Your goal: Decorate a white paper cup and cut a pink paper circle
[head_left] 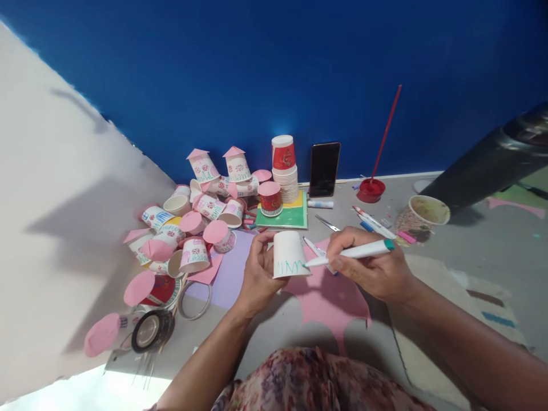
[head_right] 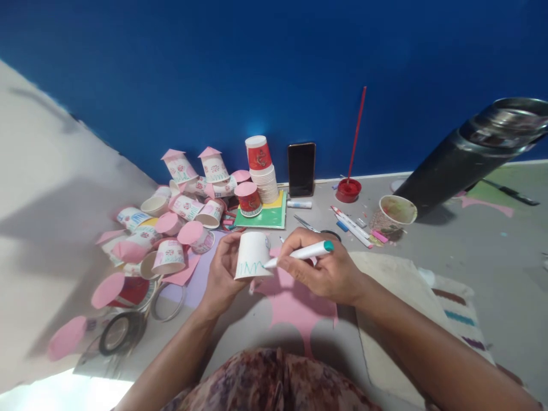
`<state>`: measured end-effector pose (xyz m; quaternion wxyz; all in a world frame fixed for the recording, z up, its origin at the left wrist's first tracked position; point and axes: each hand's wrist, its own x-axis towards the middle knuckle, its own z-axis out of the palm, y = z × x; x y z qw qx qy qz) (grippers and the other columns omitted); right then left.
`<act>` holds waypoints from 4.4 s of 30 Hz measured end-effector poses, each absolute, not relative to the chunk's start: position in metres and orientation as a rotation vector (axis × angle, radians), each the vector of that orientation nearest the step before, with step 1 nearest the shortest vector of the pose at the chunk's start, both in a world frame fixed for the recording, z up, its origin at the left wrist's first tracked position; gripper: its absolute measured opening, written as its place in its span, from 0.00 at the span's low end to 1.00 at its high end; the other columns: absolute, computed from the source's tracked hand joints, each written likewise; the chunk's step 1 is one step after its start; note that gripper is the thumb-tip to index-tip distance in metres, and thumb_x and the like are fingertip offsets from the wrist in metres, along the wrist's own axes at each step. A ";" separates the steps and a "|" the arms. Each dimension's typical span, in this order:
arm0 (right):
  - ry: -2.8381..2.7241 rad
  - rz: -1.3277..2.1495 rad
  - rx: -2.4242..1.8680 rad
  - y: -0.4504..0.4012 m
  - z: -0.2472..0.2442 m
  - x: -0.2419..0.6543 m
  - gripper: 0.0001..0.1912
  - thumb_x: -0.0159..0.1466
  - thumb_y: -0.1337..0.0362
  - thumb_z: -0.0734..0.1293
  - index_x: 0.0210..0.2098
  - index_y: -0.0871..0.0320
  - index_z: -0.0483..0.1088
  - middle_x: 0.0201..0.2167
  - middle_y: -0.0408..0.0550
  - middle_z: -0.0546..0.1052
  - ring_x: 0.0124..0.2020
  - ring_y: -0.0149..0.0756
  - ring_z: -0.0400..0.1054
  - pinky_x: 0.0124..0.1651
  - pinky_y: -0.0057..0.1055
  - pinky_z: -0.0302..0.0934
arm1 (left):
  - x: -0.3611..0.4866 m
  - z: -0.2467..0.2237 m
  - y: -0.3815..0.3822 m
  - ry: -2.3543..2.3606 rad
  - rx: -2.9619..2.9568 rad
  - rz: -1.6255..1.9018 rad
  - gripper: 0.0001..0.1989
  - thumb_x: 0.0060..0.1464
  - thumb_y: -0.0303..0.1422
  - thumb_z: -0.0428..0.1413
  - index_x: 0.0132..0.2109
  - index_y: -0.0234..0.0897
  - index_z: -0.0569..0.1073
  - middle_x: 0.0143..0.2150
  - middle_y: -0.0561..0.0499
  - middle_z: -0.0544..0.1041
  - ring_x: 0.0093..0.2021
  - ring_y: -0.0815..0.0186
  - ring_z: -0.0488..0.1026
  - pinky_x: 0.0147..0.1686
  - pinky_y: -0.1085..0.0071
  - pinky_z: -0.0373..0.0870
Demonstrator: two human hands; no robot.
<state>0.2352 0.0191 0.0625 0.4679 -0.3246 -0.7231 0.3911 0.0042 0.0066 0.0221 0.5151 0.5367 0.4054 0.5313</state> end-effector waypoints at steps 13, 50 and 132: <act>-1.623 1.000 -0.826 0.019 0.067 0.230 0.16 0.71 0.52 0.71 0.33 0.57 0.75 0.25 0.44 0.77 0.23 0.31 0.68 0.26 0.28 0.59 | 0.005 0.019 0.003 1.071 1.214 1.326 0.40 0.40 0.45 0.77 0.54 0.44 0.65 0.51 0.47 0.75 0.48 0.58 0.77 0.45 0.65 0.75; -1.543 1.090 -0.766 0.011 0.066 0.227 0.13 0.72 0.56 0.71 0.33 0.55 0.77 0.23 0.43 0.78 0.22 0.29 0.68 0.24 0.24 0.61 | 0.006 0.024 0.000 1.007 1.162 1.322 0.41 0.37 0.39 0.79 0.53 0.45 0.64 0.52 0.47 0.76 0.48 0.57 0.79 0.45 0.65 0.75; -1.847 0.770 -0.769 0.012 0.086 0.238 0.07 0.70 0.64 0.68 0.34 0.55 0.74 0.23 0.41 0.77 0.20 0.30 0.67 0.24 0.28 0.58 | -0.007 0.022 0.006 0.913 1.563 1.222 0.38 0.48 0.26 0.71 0.64 0.47 0.68 0.65 0.44 0.69 0.67 0.52 0.71 0.69 0.54 0.68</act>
